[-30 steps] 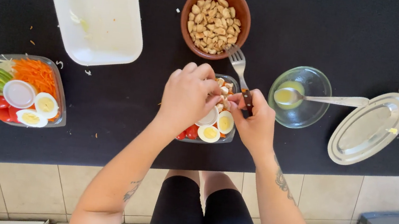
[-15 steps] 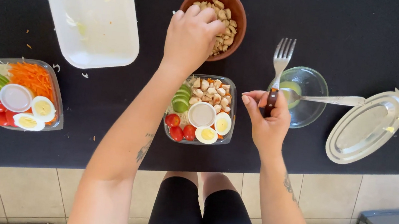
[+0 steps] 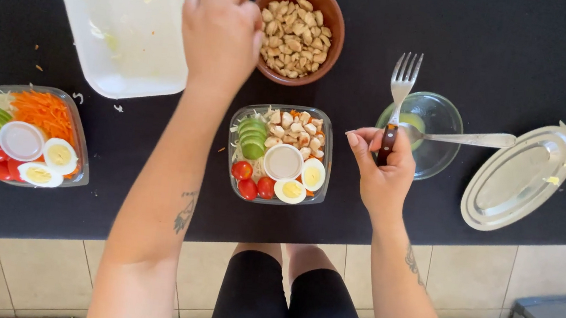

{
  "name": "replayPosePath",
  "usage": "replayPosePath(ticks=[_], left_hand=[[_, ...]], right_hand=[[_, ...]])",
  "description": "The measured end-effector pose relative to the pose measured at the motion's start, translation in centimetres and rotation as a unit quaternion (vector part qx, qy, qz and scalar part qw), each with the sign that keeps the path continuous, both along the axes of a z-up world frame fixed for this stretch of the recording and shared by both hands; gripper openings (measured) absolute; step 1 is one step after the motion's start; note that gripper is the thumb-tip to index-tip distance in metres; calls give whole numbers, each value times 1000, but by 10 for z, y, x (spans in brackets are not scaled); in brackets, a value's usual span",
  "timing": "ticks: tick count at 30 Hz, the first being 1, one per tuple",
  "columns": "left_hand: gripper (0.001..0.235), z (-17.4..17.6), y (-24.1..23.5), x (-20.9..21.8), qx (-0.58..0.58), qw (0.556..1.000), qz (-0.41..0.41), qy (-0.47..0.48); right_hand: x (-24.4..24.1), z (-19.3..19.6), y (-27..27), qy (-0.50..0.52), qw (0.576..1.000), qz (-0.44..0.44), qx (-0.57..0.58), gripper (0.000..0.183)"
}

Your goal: The person slices hard-boiled eggs on a plate and arranges them into two glass meal prep containers alongside sliced tomatoes, cucumbers, shredded carrots, and shredded cabbage. They then use a fork to add pieces of cooked chicken from a bowl into the containers.

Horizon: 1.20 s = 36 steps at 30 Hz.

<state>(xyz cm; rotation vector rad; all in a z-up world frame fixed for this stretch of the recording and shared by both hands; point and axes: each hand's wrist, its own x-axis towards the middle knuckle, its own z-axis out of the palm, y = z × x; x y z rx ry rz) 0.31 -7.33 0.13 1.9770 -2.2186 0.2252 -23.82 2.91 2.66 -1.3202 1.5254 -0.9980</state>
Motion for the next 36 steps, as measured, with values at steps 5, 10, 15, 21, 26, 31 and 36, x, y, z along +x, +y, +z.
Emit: replayPosePath(ticks=[5, 10, 15, 21, 26, 31, 36], left_hand=[[14, -16, 2, -16, -12, 996, 21, -87], [9, -15, 8, -18, -51, 996, 7, -79], [13, 1, 21, -16, -18, 997, -59, 43], [17, 30, 87, -7, 79, 979, -87, 166], [15, 9, 116, -14, 61, 983, -23, 169], [11, 1, 124, -17, 63, 973, 0, 223], [13, 9, 118, -14, 51, 976, -8, 212]], right_hand=[[3, 2, 2, 19, 1000, 7, 5, 33], [2, 1, 3, 5, 1000, 9, 5, 33], [3, -1, 5, 9, 1000, 9, 14, 33], [4, -11, 7, -50, 998, 5, -30, 32], [12, -8, 6, -45, 999, 8, -27, 32], [17, -8, 4, -46, 998, 17, -26, 32], [17, -9, 0, -40, 998, 19, -35, 32]])
